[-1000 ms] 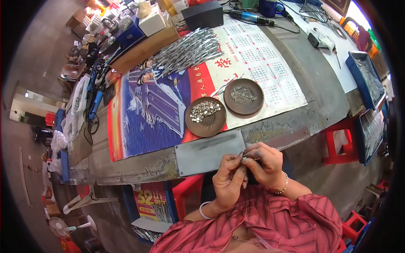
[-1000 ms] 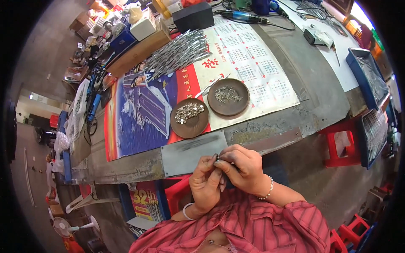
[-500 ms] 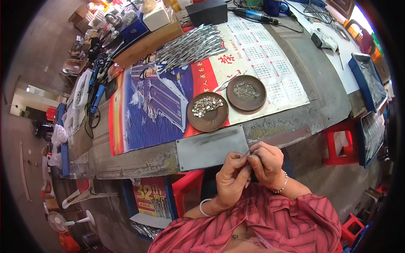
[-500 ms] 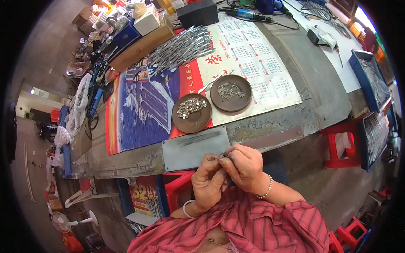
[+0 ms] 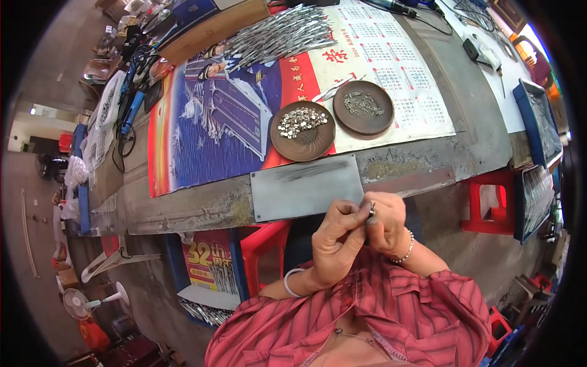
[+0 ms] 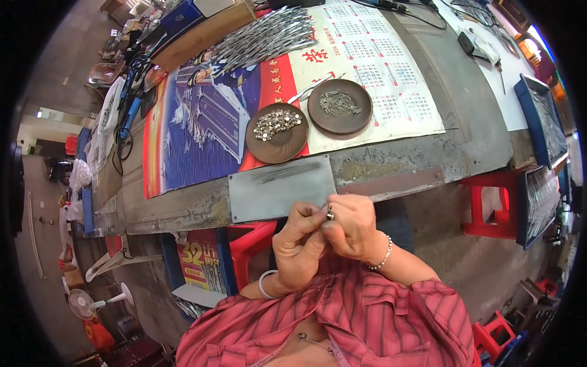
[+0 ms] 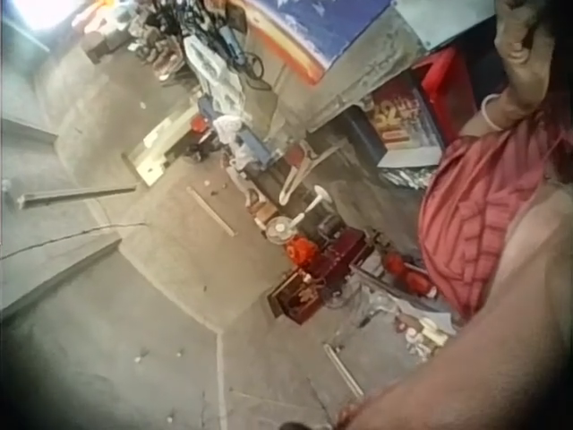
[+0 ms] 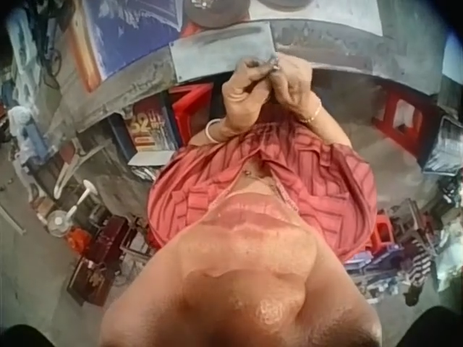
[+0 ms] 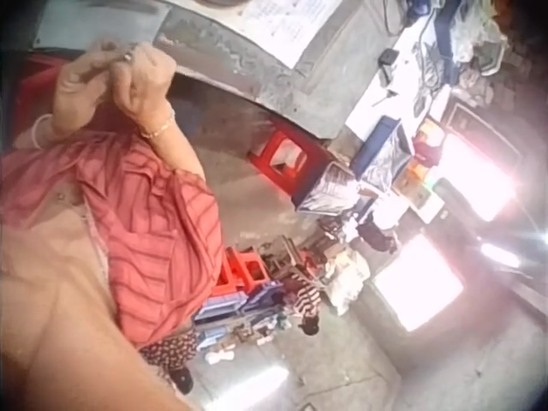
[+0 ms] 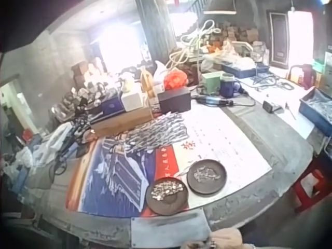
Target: Assembling small metal pins and components by hand at a workbench.
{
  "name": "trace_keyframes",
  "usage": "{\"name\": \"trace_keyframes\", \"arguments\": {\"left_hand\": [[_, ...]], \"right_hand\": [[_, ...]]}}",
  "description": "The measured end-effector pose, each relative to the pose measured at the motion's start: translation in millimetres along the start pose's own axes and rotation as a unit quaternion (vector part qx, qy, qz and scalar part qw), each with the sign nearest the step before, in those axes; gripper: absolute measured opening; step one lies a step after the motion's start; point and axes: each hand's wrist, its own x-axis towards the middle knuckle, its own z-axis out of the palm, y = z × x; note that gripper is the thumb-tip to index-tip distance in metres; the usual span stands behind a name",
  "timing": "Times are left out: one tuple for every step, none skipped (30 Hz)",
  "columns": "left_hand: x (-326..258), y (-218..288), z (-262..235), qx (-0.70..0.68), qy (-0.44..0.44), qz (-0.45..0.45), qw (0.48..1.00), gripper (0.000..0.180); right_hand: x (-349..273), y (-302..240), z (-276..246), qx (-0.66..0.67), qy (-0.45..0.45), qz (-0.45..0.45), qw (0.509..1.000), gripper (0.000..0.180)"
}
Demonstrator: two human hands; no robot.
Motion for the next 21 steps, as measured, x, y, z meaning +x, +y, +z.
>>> {"name": "trace_keyframes", "arguments": {"left_hand": [[2.6,-0.3,-2.0,0.026,-0.004,0.031,0.999,0.029],[4.7,-1.7,-3.2,0.051,-0.008,0.061,0.997,0.029],[5.1,-4.4,-4.1,0.054,0.003,0.042,0.998,0.029],[2.3,-2.9,-3.1,-0.019,0.016,-0.025,0.999,0.028],[1.9,-1.7,-2.0,-0.092,0.031,-0.093,0.991,0.028],[3.1,-3.4,0.5,-0.102,0.018,-0.079,0.991,0.029],[0.5,-3.4,1.8,-0.125,0.015,-0.085,0.988,0.027],[2.5,-2.8,3.6,-0.131,0.009,-0.082,0.988,0.026],[4.1,-4.4,2.6,-0.134,0.01,-0.073,0.988,0.024],[4.9,-6.1,0.9,-0.181,0.024,-0.098,0.978,0.021],[9.4,-14.0,-0.2,-0.134,0.013,-0.052,0.99,0.022],[8.5,-12.6,0.5,-0.177,0.021,-0.076,0.981,0.022],[8.4,-8.3,1.9,-0.22,0.027,-0.098,0.97,0.022],[9.5,-3.9,2.5,-0.229,0.021,-0.105,0.968,0.022],[6.3,-3.4,1.9,-0.232,0.027,-0.113,0.966,0.022],[4.8,-5.4,0.1,-0.235,0.032,-0.117,0.964,0.022],[8.0,-14.1,-3.2,-0.226,0.017,-0.102,0.969,0.025],[5.8,-10.8,-5.2,-0.256,0.014,-0.108,0.961,0.025],[12.2,-11.5,-4.5,-0.286,0.008,-0.107,0.952,0.025],[7.8,-6.9,-2.6,-0.263,0.036,-0.134,0.955,0.024],[7.6,-7.5,-3.9,-0.267,0.028,-0.129,0.955,0.023]], "right_hand": [[-1.9,-2.4,1.9,0.015,-0.014,0.013,1.0,0.039],[-2.5,-4.0,0.1,0.018,-0.034,0.037,0.999,0.034],[-1.1,-2.8,-0.5,0.009,-0.035,0.056,0.998,0.03],[-0.6,-2.8,-1.8,0.001,-0.034,0.08,0.996,0.027],[8.7,1.3,-8.0,-0.027,-0.007,0.117,0.993,0.019],[11.1,5.6,-11.2,0.002,0.114,0.209,0.971,0.015],[17.7,13.7,-21.9,0.097,0.227,0.334,0.91,0.017],[23.5,21.5,-29.5,0.128,0.279,0.258,0.916,0.038],[14.2,15.8,-23.1,0.112,0.249,0.19,0.943,0.047],[7.4,6.2,-13.9,0.094,0.218,0.118,0.964,0.056],[6.4,-1.1,-9.3,0.142,0.103,0.042,0.984,0.067],[7.5,0.4,-2.1,0.104,0.112,0.078,0.985,0.068],[10.5,9.9,-5.3,0.058,0.16,0.237,0.957,0.067],[23.7,24.5,-14.4,0.049,0.235,0.283,0.929,0.067],[19.8,29.1,-21.1,-0.031,0.227,0.214,0.95,0.064],[11.9,10.4,-8.9,0.043,0.214,0.148,0.965,0.063],[15.8,2.5,-0.9,0.103,0.2,0.03,0.974,0.064],[17.1,3.8,-3.1,0.05,0.123,0.027,0.991,0.066],[16.0,13.6,-3.8,0.024,0.144,0.165,0.976,0.067],[18.3,19.9,-5.0,0.086,0.22,0.248,0.94,0.068],[9.7,22.0,-6.6,0.06,0.209,0.216,0.952,0.07]]}}
